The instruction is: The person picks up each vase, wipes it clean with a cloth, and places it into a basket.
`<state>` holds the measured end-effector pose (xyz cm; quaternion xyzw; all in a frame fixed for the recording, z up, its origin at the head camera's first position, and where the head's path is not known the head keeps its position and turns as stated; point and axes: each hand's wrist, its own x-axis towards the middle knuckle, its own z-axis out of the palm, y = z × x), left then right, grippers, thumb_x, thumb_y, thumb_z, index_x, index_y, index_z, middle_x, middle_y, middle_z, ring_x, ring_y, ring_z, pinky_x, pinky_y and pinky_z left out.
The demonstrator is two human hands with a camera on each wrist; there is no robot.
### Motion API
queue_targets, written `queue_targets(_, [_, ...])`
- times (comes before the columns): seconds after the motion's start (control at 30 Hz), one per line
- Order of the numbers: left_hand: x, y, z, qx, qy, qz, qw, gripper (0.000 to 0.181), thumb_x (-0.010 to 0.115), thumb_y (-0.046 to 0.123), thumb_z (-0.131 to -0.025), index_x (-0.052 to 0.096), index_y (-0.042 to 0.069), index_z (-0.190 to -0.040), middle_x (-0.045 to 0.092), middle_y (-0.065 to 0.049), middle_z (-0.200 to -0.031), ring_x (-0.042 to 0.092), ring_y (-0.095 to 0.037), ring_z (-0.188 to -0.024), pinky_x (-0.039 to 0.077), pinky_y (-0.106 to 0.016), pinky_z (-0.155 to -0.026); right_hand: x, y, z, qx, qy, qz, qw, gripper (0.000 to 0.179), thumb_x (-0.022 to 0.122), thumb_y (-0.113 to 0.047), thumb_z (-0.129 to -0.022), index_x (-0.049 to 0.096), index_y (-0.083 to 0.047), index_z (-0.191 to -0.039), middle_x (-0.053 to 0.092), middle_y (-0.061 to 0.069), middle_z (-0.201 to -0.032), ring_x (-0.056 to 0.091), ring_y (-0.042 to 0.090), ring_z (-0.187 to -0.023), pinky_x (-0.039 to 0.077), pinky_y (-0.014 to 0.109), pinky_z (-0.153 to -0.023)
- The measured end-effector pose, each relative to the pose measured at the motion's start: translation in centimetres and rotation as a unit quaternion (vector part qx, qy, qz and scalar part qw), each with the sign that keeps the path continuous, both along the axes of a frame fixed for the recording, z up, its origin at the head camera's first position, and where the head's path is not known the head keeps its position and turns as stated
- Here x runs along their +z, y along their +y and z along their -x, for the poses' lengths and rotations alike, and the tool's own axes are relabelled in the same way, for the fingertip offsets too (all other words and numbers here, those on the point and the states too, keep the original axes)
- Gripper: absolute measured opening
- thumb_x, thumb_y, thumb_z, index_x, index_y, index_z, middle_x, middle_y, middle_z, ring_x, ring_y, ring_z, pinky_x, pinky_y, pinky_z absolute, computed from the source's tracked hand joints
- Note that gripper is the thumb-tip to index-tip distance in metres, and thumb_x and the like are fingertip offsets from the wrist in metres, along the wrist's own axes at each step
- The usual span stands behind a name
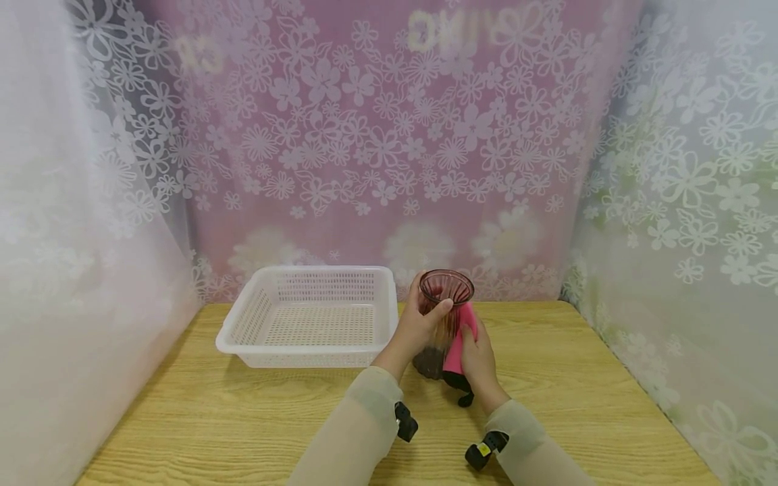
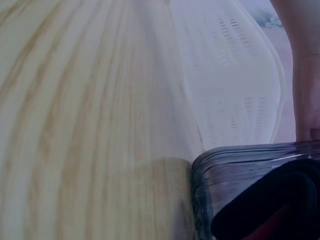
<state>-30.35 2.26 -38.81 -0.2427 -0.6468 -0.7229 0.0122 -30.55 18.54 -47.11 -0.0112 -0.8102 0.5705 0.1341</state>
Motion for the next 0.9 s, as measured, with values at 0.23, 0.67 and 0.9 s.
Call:
queue_targets(0.23, [0.0,-0.1,0.0,-0.009,-0.006,0.001,0.9999,0.09,0.068,0.032,-0.097,0.008,0.016,-0.162,0.045,-0.028,-0.147,0.045,-0.038,-0.137,0.037,-0.046,-0.111,-0.1,0.3,0.0,0.001,-0.04,0.006,0.9992,0.057,0.031,-0.038,-0.11,0.025,-0.01,-0.159,0.043,0.023,-0.148,0.046,0.038,-0.129,0.035,0.057,-0.107])
queue_targets(0.67, [-0.1,0.0,0.1,-0.006,-0.007,0.002,1.0,0.089,0.067,0.031,-0.097,0.008,0.016,-0.162,0.045,-0.026,-0.148,0.045,-0.036,-0.137,0.038,-0.046,-0.11,-0.4,0.9,0.5,0.023,-0.075,-0.003,0.9969,0.054,0.031,-0.033,-0.111,0.026,-0.006,-0.157,0.039,0.025,-0.152,0.037,0.041,-0.138,0.027,0.059,-0.113])
queue_targets(0.9, [-0.1,0.1,0.1,-0.008,-0.002,-0.006,0.9999,0.087,0.067,0.025,-0.098,0.009,0.014,-0.161,0.046,-0.027,-0.146,0.046,-0.038,-0.135,0.039,-0.045,-0.11,-0.5,1.1,0.6,0.03,-0.095,0.015,0.9949,0.055,0.031,-0.032,-0.11,0.024,-0.006,-0.158,0.033,0.022,-0.156,0.03,0.04,-0.143,0.022,0.057,-0.116])
